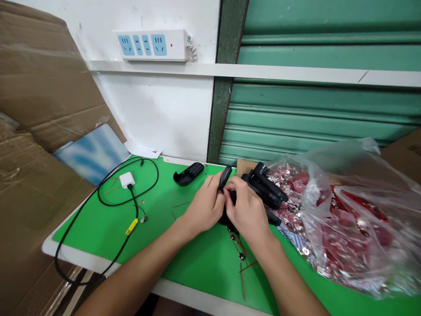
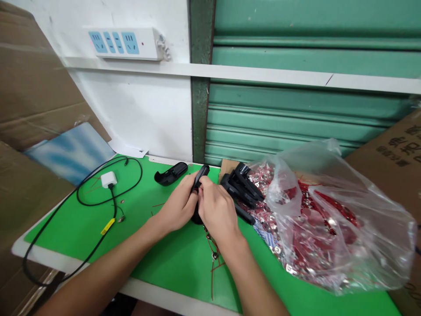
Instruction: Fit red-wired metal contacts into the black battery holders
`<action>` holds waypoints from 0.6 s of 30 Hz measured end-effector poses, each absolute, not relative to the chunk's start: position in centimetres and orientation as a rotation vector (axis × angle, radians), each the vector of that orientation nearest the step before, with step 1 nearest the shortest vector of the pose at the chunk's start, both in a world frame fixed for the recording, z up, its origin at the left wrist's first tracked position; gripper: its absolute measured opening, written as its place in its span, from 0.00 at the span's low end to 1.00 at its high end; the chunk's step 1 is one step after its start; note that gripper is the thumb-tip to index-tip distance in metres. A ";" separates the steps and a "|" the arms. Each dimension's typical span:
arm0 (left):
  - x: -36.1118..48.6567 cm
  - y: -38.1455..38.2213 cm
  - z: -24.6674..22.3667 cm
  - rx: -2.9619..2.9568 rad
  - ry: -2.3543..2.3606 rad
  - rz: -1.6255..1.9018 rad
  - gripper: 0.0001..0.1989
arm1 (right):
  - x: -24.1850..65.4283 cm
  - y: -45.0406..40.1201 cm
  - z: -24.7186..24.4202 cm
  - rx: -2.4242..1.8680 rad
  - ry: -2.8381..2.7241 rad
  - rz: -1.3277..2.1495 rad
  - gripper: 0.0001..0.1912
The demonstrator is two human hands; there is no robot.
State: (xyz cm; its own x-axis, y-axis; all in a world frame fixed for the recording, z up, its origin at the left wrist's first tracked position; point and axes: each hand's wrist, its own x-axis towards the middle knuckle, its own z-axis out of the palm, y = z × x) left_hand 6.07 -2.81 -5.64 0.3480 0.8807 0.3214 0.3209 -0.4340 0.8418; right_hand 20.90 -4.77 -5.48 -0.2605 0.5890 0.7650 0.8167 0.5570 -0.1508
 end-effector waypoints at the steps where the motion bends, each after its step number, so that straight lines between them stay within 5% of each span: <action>1: 6.1 -2.8 -5.6 1.941 1.048 1.040 0.30 | 20.9 -4.8 -5.5 -1.132 -1.974 -0.357 0.14; 12: 6.0 -3.0 -4.9 1.954 0.987 1.087 0.29 | 20.9 -5.0 -5.0 -1.068 -1.913 -0.355 0.15; 18: 5.2 -2.1 -3.8 1.611 0.879 1.034 0.26 | 21.4 -4.6 -3.6 -1.031 -1.546 0.130 0.16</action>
State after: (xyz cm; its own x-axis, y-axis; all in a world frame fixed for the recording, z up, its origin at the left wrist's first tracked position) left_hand 5.18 -2.06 -3.78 0.3732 0.9041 0.2079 0.0604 -0.2473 0.9670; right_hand 21.42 -4.63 -3.62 0.1069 0.6584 0.7451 0.5251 0.5990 -0.6046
